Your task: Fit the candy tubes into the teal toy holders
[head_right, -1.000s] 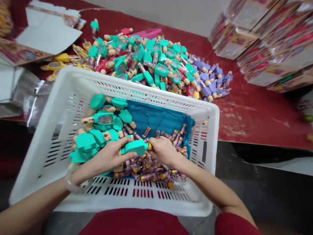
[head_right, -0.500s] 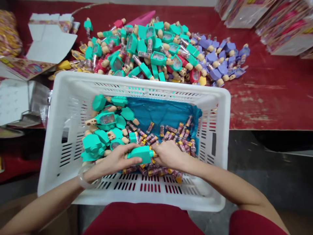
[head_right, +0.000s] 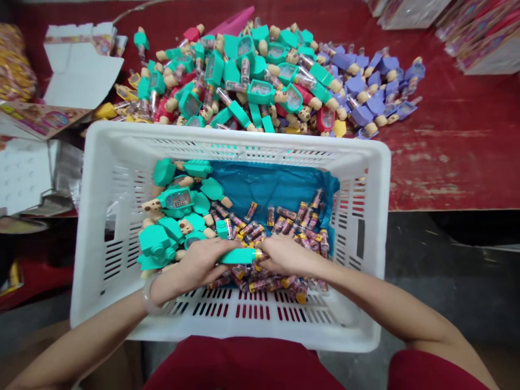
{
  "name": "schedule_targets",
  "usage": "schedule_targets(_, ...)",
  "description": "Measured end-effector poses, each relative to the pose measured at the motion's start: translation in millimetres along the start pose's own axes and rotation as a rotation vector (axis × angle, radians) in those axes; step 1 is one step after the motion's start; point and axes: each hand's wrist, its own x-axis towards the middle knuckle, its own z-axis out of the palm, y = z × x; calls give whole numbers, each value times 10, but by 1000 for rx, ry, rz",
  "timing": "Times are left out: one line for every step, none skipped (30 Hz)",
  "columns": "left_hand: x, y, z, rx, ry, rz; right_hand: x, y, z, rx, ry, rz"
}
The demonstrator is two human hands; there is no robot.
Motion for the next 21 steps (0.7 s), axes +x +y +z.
schedule_targets(-9,7,4,120,29,89,10,17,-1,83,-81,-10)
schedule_targets(-14,11,5,195,49,146,24,28,-2,132,-132,-28)
schedule_targets(-15,12,0,222,62,146,39,32,2,134,-129,-41)
schedule_targets(-11,12,-11,202,62,90,54,28,11,82,-71,-44)
schedule_targets(-7,12,-27,146,40,4,68,18,29,-14,30,-40)
schedule_targets(-5,15,-45,66,-2,-86,79,4,56,-126,140,-34)
schedule_targets(-6,21,-61,-13,-50,-158,87,-11,89,-228,227,-25)
schedule_targets(-13,30,-70,-59,-84,-191,91,-22,124,-297,273,-11)
schedule_targets(-24,41,-70,-54,-94,-171,91,-28,157,-317,268,5)
schedule_targets(-40,54,-61,5,-76,-109,90,-28,181,-289,216,16)
schedule_targets(-56,67,-43,99,-37,-26,89,-22,195,-217,125,16)
schedule_targets(-70,77,-22,202,8,60,87,-12,196,-123,13,5)
schedule_targets(-80,83,-3,286,42,133,88,0,186,-36,-88,-12)
schedule_targets(-84,86,10,333,65,174,90,10,167,18,-147,-24)
schedule_targets(-81,85,12,337,86,166,95,17,145,20,-141,-22)
schedule_targets(-73,79,2,298,95,111,102,18,125,-31,-66,-10)
schedule_targets(-60,70,-18,227,78,33,110,14,110,-119,53,-1)
schedule_targets(-46,59,-45,137,29,-48,118,7,104,-214,175,2)
schedule_targets(-33,46,-73,45,-40,-114,125,-3,107,-292,262,-1)
schedule_targets(-25,32,-95,-27,-107,-151,128,-13,117,-340,297,-3)
schedule_targets(-20,18,-107,-58,-153,-151,128,-20,133,-356,279,0)
